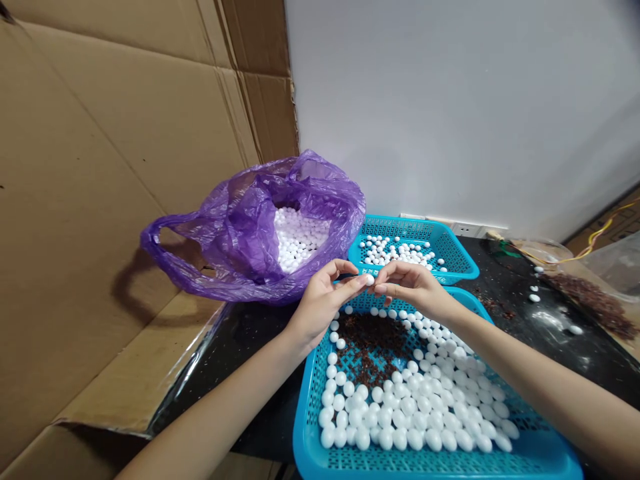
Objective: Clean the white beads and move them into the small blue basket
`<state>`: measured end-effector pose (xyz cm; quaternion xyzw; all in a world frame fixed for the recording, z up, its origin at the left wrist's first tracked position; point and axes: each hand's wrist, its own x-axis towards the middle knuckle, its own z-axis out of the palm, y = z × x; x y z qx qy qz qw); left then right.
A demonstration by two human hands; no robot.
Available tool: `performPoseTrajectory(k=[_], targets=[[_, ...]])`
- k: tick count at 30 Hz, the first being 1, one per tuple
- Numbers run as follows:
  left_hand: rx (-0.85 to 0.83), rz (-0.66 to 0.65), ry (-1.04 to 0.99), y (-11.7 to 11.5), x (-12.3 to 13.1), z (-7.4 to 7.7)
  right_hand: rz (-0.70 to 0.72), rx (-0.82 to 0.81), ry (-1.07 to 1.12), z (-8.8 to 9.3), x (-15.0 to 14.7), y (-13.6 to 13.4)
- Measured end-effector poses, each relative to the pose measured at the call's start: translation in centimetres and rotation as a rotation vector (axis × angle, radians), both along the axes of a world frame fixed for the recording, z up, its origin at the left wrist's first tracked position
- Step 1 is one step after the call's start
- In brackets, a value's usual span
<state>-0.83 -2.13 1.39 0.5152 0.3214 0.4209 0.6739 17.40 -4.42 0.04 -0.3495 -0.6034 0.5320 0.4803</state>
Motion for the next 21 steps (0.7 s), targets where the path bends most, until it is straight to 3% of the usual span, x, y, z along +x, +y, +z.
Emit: performPoseTrajectory(k=[6, 21], targets=[[0.009, 0.038, -0.01, -0.02, 0.12, -0.03, -0.079, 0.054, 0.005, -0.04, -0.44, -0.21], [0.097, -0.001, -0.01, 0.18, 0.04, -0.32, -0.079, 0.074, 0.015, -0.23, -0.48, -0.1]])
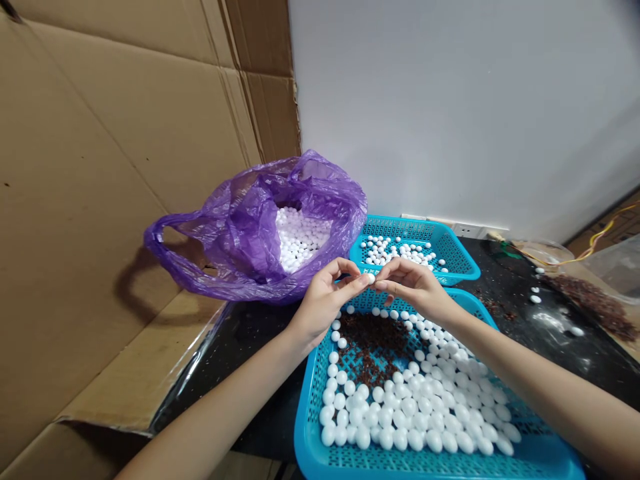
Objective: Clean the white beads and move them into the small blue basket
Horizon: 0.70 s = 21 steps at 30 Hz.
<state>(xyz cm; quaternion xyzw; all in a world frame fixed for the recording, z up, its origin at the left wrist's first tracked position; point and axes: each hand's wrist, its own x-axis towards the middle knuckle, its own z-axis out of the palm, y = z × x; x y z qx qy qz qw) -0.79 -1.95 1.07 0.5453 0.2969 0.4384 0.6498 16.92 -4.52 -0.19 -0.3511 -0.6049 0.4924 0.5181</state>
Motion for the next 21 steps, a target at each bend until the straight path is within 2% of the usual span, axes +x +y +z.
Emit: performPoseTrajectory(k=[8, 16, 21], targets=[[-0.018, -0.033, -0.006, 0.0, -0.15, 0.12, -0.001, -0.035, 0.06, 0.1, 0.11, 0.16], [-0.062, -0.083, -0.03, -0.15, -0.24, 0.63, -0.012, -0.029, -0.055, 0.17, 0.3, 0.13], [-0.057, -0.118, -0.028, -0.07, -0.29, 0.56, -0.006, -0.003, -0.053, 0.02, 0.41, 0.17]])
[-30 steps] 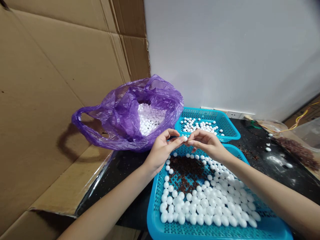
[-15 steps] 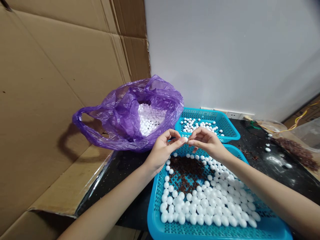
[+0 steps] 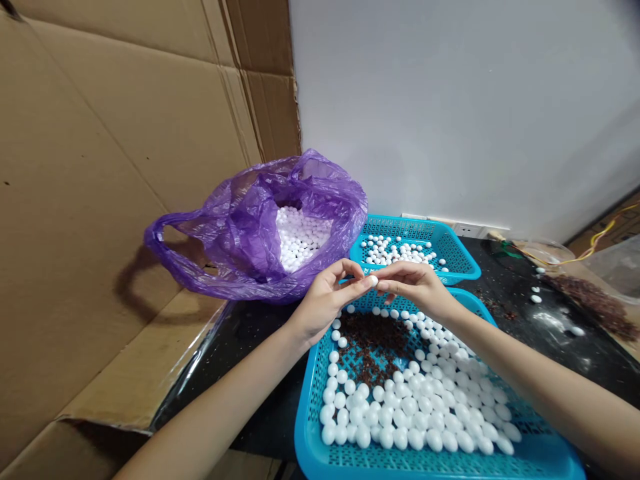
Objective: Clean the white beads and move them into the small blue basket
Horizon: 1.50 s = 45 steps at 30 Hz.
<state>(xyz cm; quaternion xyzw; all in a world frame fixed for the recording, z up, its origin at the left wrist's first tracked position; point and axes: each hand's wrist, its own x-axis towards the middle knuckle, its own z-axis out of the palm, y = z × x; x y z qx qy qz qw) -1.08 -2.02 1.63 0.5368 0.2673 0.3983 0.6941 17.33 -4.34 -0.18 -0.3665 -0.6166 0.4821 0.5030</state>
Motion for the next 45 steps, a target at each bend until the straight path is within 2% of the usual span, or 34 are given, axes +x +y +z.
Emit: performPoseTrajectory(k=[13, 21, 26, 34, 40, 45], targets=[[0.038, -0.04, 0.02, 0.2, -0.1, -0.3, -0.011, 0.019, -0.001, 0.0, 0.0, 0.2], [-0.175, -0.018, -0.057, 0.1, 0.0, 0.0, 0.017, -0.035, -0.025, 0.5, 0.2, 0.3], [-0.219, -0.01, -0.096, 0.2, 0.1, 0.0, 0.084, -0.054, -0.011, 1.0, 0.2, 0.1], [-0.139, -0.015, -0.01, 0.0, 0.1, 0.2, 0.046, -0.013, -0.006, 0.9, 0.1, 0.1], [-0.018, -0.091, 0.034, 0.2, 0.0, 0.0, 0.009, 0.015, -0.018, 0.7, 0.3, -0.1], [0.0, -0.123, 0.058, 0.3, -0.1, -0.2, 0.006, 0.061, -0.045, 0.7, 0.3, -0.2]])
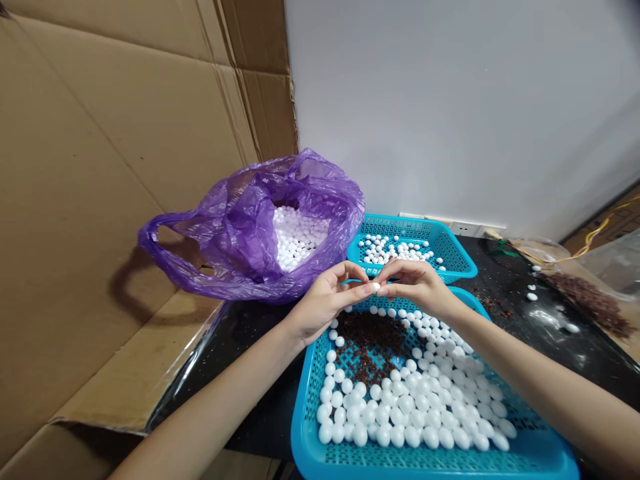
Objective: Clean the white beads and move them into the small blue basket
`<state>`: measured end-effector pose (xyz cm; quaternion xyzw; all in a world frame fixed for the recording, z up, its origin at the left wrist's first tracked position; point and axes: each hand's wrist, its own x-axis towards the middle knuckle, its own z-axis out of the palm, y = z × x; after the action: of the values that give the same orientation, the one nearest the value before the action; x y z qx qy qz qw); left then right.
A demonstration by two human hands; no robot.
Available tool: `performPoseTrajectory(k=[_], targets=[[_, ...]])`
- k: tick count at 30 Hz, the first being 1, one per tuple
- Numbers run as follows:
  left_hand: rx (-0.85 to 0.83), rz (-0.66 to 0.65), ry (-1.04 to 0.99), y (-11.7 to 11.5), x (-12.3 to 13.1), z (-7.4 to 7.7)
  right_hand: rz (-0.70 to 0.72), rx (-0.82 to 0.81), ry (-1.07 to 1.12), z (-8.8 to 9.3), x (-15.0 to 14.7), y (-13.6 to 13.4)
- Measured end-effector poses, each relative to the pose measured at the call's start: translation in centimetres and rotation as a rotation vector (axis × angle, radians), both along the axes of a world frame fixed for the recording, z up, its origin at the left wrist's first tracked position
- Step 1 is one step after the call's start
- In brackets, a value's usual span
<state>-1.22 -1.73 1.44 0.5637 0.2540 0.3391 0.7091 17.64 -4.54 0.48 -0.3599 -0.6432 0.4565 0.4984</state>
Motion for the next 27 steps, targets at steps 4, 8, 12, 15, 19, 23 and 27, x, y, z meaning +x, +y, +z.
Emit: performPoseTrajectory(k=[4, 8, 12, 15, 19, 23, 27], targets=[[-0.109, 0.011, -0.068, -0.16, 0.19, 0.17, -0.012, -0.01, 0.017, 0.11, -0.26, 0.06], [-0.276, 0.031, -0.202, -0.51, 0.49, 0.31, -0.033, 0.046, 0.011, 0.33, -0.39, -0.02], [-0.39, 0.01, -0.272, -0.53, 0.7, 0.29, -0.027, 0.136, -0.047, 0.34, -0.23, -0.19], [-0.419, 0.041, -0.251, -0.38, 0.8, 0.27, -0.066, 0.182, -0.099, 0.32, -0.13, -0.23], [-0.391, 0.045, -0.176, -0.4, 0.83, 0.31, -0.092, 0.153, -0.079, 0.46, -0.13, -0.26], [-0.295, 0.079, -0.138, -0.48, 0.66, 0.39, -0.079, 0.077, 0.001, 0.49, -0.22, -0.32], [-0.004, 0.135, -0.047, -0.23, 0.37, 0.6, -0.09, 0.035, 0.002, 0.24, -0.31, -0.36]])
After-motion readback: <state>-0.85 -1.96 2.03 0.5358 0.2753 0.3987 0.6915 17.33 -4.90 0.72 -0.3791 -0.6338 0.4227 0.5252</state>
